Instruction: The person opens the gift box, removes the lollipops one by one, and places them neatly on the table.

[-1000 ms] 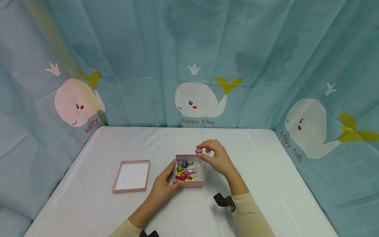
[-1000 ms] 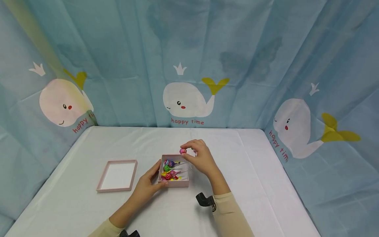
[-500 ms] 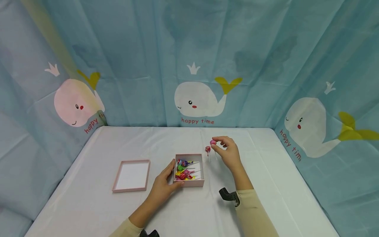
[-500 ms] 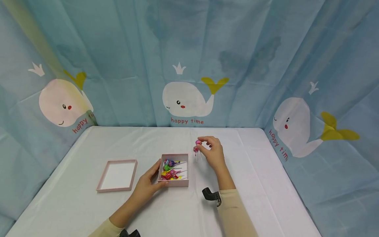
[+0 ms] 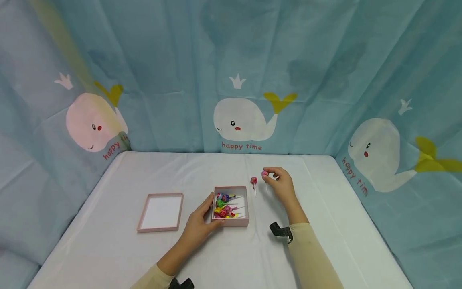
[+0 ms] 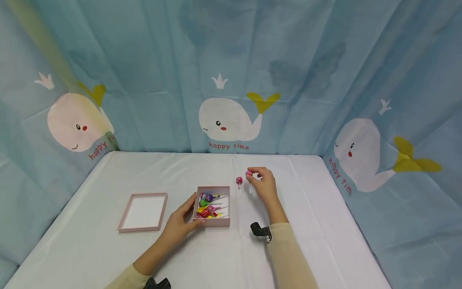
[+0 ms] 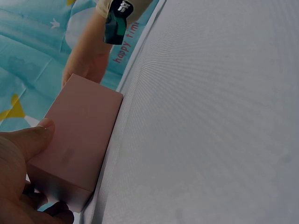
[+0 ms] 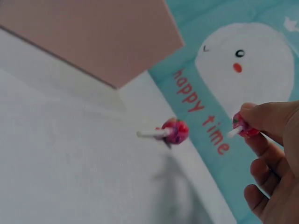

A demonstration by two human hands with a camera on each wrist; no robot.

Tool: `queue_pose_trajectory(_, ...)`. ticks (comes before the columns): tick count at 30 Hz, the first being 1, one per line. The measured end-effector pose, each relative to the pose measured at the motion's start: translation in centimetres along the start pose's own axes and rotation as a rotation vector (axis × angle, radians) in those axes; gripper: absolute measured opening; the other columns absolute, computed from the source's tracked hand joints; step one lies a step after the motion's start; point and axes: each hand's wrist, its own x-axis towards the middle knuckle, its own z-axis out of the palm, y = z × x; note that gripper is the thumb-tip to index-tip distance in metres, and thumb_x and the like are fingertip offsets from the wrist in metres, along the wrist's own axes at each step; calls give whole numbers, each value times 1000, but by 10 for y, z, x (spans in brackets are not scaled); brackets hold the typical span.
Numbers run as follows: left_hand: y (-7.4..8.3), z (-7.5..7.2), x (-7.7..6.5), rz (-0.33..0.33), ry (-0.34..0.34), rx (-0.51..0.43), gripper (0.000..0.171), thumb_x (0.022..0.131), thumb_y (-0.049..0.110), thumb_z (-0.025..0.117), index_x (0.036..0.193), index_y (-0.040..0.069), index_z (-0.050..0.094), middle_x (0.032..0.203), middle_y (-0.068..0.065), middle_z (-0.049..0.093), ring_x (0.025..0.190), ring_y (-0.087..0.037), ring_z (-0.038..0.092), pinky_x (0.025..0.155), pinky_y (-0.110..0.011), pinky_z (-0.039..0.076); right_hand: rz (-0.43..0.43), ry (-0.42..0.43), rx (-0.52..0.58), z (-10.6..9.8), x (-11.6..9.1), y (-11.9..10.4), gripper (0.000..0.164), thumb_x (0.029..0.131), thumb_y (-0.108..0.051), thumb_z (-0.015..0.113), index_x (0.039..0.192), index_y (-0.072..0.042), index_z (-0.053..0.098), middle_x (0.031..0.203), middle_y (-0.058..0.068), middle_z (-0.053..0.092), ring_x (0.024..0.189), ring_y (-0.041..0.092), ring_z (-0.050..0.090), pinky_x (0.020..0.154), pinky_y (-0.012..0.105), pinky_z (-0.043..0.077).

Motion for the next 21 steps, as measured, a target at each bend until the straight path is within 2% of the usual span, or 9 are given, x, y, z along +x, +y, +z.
queue_pose_trajectory(8,-1,1,0,29,-1,-1,96,82,25,88,161,13,34,166,-4,34,151,-27,33,119,-42,35,97,-83,-36,2,14,18,30,92,-20,79,119,-10,75,118,11,70,102,26,53,87,37,45)
queue_pose_trajectory(14,0,1,1,15,-9,-7,96,83,26,87,161,16,33,166,0,32,152,-25,32,119,-41,35,147,-117,-79,4,18,30,32,91,-25,80,119,-11,76,117,9,71,98,23,55,83,33,47)
queue_pose_trajectory(21,0,-1,-1,10,-11,-1,96,82,26,88,161,15,34,166,0,33,152,-24,31,120,-40,34,151,-128,-139,6,16,36,32,91,-25,79,119,-10,76,112,10,71,96,23,59,83,35,49)
